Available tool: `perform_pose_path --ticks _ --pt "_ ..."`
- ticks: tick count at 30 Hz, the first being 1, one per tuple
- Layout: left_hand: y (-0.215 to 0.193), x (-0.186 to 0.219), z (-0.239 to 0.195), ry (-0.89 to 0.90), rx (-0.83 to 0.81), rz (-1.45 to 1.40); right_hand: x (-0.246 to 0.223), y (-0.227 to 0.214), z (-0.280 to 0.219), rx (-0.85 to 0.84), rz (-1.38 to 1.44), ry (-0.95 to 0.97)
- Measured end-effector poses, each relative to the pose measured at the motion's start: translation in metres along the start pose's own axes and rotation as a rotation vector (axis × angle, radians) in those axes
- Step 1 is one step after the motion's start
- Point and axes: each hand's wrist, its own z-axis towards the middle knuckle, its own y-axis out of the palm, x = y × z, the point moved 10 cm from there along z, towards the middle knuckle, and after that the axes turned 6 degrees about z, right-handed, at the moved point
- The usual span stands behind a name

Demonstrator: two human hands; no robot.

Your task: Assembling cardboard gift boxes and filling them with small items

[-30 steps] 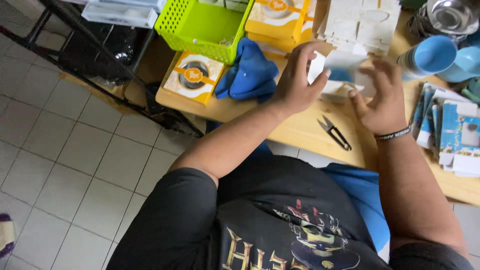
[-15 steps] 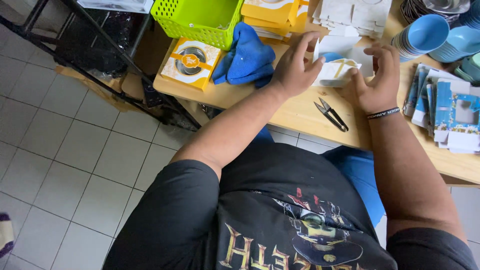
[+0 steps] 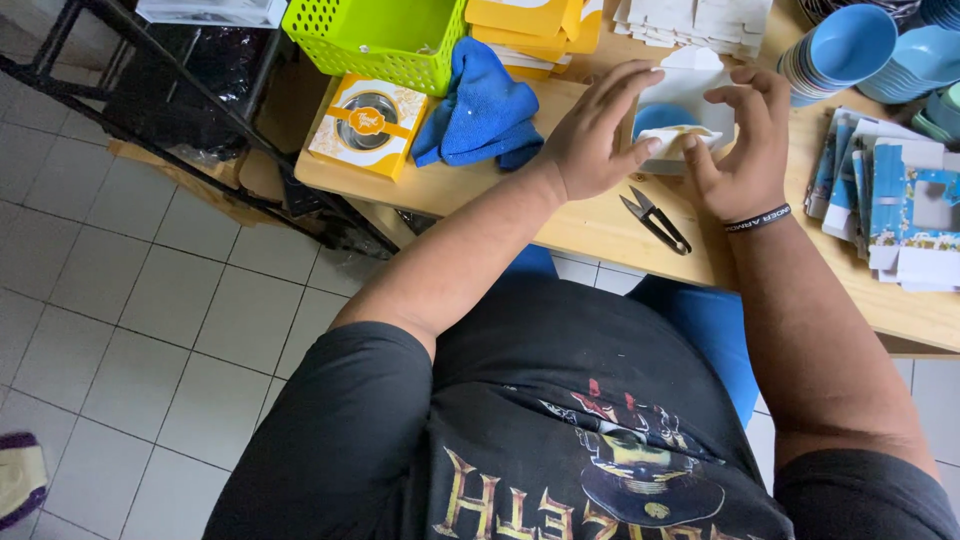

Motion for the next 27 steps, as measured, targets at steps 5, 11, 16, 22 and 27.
perform_pose_path --ticks 5,11,16,22,27 --pt "0.005 -0.021 -0.006 -0.105 0.006 -0.102 0.007 0.002 -0.002 -0.023 -0.006 0.024" --pt "0.006 -0.023 -0.006 -0.231 -0.081 -0.185 0.024 0.002 -0.006 -0.046 0.108 0.053" --pt "0.002 -0.009 -0.002 -0.168 -0.13 -0.146 0.024 -0.005 -0.007 -0.002 0.15 0.048" --pt "-0.003 -0.012 -0.001 -0.109 0.011 -0.132 0.024 -0.006 -0.007 -0.009 0.147 0.055" --pt "-0.016 0.017 0.01 -0.034 -0.054 -0.021 0.017 -0.007 -0.005 -0.024 0.11 0.024"
